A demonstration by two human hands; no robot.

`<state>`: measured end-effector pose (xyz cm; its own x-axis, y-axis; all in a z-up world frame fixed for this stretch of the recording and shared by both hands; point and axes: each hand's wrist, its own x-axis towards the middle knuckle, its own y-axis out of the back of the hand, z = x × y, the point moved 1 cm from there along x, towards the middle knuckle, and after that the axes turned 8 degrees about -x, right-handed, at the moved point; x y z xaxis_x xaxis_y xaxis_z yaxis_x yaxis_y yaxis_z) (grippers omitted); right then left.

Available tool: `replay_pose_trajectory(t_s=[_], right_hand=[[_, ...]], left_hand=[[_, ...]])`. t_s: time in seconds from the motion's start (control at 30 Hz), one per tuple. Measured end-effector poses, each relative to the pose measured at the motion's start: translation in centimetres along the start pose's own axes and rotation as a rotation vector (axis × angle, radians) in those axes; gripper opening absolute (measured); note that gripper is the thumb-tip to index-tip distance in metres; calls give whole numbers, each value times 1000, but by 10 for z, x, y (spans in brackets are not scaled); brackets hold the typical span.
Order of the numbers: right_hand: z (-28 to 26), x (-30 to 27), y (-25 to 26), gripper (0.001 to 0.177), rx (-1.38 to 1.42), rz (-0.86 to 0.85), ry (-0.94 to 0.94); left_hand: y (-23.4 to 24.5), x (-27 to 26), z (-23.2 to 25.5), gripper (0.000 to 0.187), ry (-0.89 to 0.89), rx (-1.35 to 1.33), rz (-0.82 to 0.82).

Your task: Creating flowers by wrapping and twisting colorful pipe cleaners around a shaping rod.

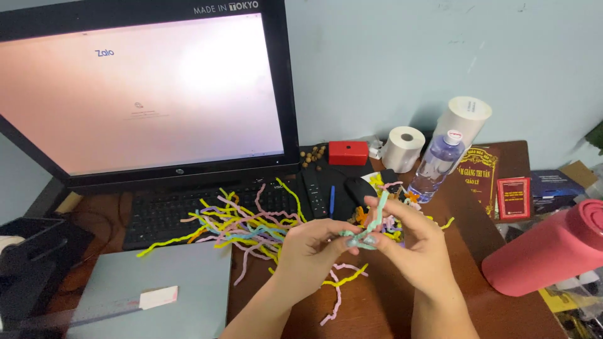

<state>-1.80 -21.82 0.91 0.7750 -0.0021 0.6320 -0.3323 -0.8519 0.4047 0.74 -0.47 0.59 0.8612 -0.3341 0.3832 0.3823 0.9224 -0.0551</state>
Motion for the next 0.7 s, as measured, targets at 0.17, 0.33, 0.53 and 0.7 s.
replay_pose_trajectory(t_s=[0.17, 0.33, 0.53, 0.7], right_hand=[[-13, 8, -9, 70, 252, 42, -13], [12, 13, -9, 64, -69, 180, 356], [5, 19, -7, 14, -65, 10, 380], [15, 14, -23, 15, 244, -61, 246]], left_hand=[[2, -2, -3, 12, -57, 50, -72], [5, -1, 7, 11, -15, 70, -69], [9, -5, 15, 9, -32, 30, -147], [6, -3, 7, 8, -5, -188, -117]])
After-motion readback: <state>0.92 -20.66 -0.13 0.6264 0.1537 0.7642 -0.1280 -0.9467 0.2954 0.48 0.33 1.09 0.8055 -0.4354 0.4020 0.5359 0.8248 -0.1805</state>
